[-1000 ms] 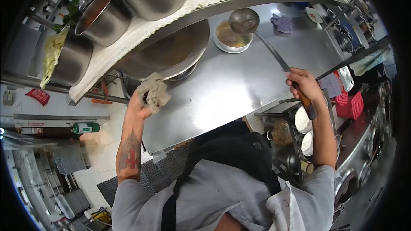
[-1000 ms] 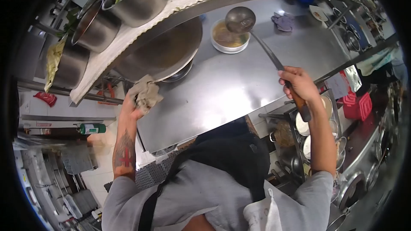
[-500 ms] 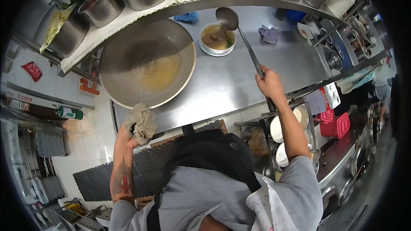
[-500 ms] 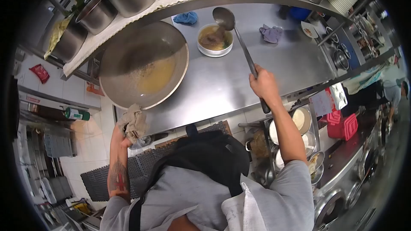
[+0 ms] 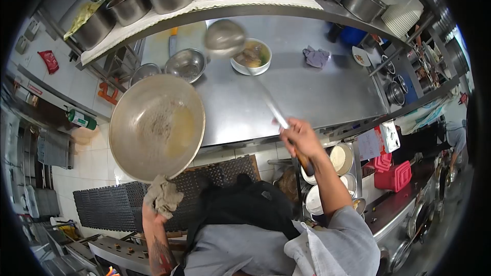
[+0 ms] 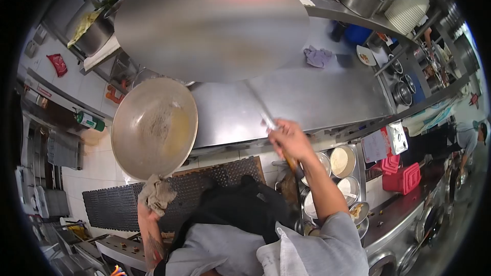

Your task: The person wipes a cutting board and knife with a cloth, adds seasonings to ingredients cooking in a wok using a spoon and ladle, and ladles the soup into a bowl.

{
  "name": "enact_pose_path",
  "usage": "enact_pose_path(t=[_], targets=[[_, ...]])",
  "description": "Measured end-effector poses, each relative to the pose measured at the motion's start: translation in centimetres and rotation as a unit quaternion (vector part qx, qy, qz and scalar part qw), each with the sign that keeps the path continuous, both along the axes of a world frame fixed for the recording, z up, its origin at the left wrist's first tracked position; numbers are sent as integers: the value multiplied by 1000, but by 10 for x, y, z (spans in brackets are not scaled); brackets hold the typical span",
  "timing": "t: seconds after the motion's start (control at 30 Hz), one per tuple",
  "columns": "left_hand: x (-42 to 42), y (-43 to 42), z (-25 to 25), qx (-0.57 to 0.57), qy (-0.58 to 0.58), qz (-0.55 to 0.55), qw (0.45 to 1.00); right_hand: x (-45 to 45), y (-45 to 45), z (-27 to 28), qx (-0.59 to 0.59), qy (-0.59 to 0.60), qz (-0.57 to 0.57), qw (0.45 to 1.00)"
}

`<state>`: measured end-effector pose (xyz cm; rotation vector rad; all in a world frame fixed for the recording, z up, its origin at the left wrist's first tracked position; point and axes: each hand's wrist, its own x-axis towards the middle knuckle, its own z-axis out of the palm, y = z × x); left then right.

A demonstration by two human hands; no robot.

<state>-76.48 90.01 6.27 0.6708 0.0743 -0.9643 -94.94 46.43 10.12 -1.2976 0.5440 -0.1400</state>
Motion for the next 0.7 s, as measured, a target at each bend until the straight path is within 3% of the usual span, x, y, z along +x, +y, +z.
enact_pose_path(t=[0.07, 0.13, 0.2, 0.27, 0.33, 0.37, 0.43, 0.67, 0.7], targets=[[-16, 27, -7, 31, 9, 44, 998, 1, 26, -6, -4, 73, 111, 991], [-31, 47, 3, 25, -4, 52, 998, 17, 65, -8, -25, 55, 197, 979], [-45, 75, 14, 166, 25, 135, 976, 44, 105, -8, -47, 48, 264, 962], [-48, 109, 5, 139, 43, 159, 976, 82, 144, -8, -105, 44, 339, 934], [-53, 151, -9, 114, 60, 182, 975, 125, 189, -22, -286, -35, 380, 879], [-51, 168, -12, 115, 64, 189, 973, 145, 212, -36, -292, -37, 381, 877], [-40, 198, -16, 129, 77, 213, 965, 184, 263, -56, -378, -115, 424, 815], [19, 312, -12, 200, 104, 321, 920, 290, 437, -12, -371, -150, 462, 791], [28, 330, -12, 205, 105, 338, 912, 306, 455, 3, -313, -186, 463, 808]])
